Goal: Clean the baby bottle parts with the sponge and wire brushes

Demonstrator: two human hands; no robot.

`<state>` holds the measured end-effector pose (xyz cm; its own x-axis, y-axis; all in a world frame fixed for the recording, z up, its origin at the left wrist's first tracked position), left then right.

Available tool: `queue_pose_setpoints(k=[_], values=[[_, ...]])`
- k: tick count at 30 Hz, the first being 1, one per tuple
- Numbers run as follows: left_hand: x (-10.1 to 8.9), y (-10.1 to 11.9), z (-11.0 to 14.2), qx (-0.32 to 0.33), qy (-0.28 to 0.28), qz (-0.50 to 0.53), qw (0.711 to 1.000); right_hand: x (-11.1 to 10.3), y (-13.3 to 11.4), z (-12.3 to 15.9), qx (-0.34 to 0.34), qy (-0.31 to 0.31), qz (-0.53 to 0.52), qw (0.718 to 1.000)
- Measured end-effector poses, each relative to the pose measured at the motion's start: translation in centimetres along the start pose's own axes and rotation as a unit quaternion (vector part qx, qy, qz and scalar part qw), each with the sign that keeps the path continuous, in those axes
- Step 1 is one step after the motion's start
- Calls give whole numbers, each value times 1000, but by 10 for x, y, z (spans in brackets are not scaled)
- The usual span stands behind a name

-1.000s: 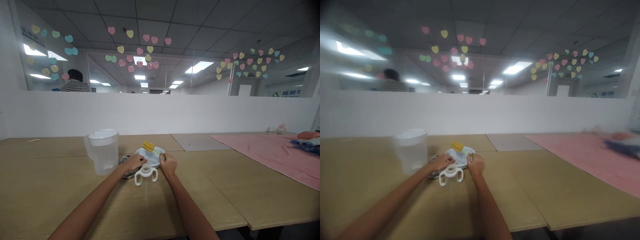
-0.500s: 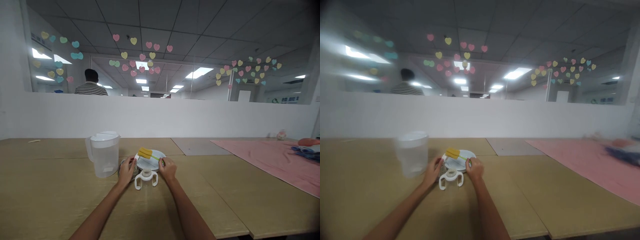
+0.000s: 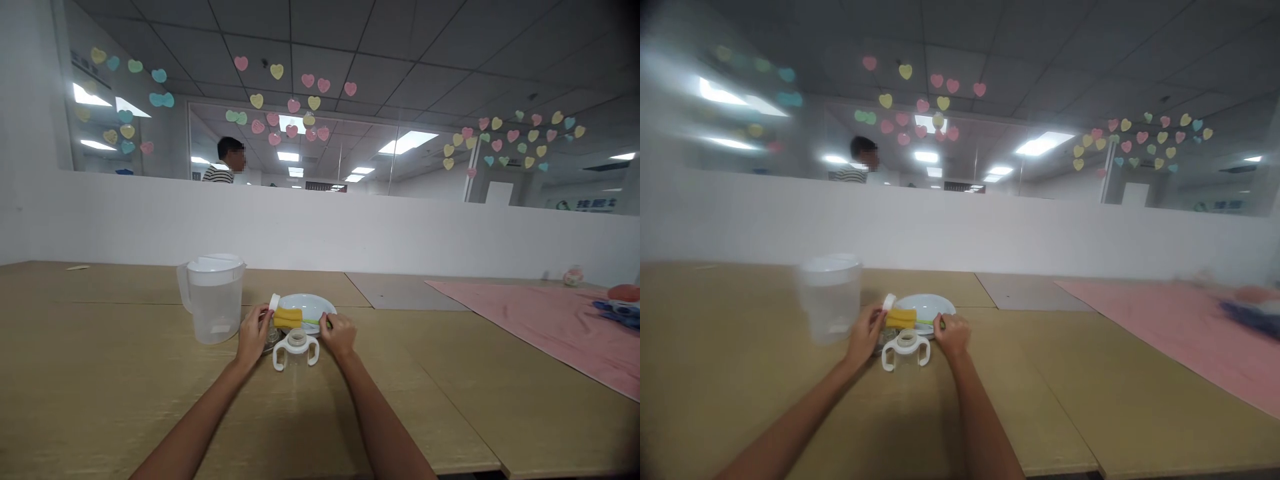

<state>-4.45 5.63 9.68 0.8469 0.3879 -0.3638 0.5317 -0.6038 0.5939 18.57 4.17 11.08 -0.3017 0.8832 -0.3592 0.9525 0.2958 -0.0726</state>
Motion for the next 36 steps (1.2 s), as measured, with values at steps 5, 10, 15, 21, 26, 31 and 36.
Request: queue_pose_setpoints(k=[5,10,15,21,26,31,36], values=[[4,10,3,18,-30,-53,998,3,16,-3,95,-2,8,995],[7,35,9,79,-41,-65,994,7,19,-3,111,-15,44,993],[2,34,8,68,-10,-56,996,2,10,-3,46,5,39,998],[-1,24,5,48,4,-60,997,-1,19,-2,70,13,15,997],[0,24,3,62,-10,-107,992,0,25,-3,124,6,-24,992],[5,47,13,147,-15,-123,981,7,28,0,158,-16,24,987],[2,54,14,162,14,-125,979,18,29,3,125,-51,27,990]])
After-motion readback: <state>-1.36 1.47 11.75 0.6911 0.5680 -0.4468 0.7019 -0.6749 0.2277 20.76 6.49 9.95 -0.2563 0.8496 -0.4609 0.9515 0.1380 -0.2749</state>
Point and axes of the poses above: each hand's wrist, its own z-axis away from the middle knuckle, its own x-axis out of the palm, y = z × x, the point moved 10 cm from there along -z, towards the middle knuckle, and after that the axes turned 7 degrees about -y, right-handed, at the moved point
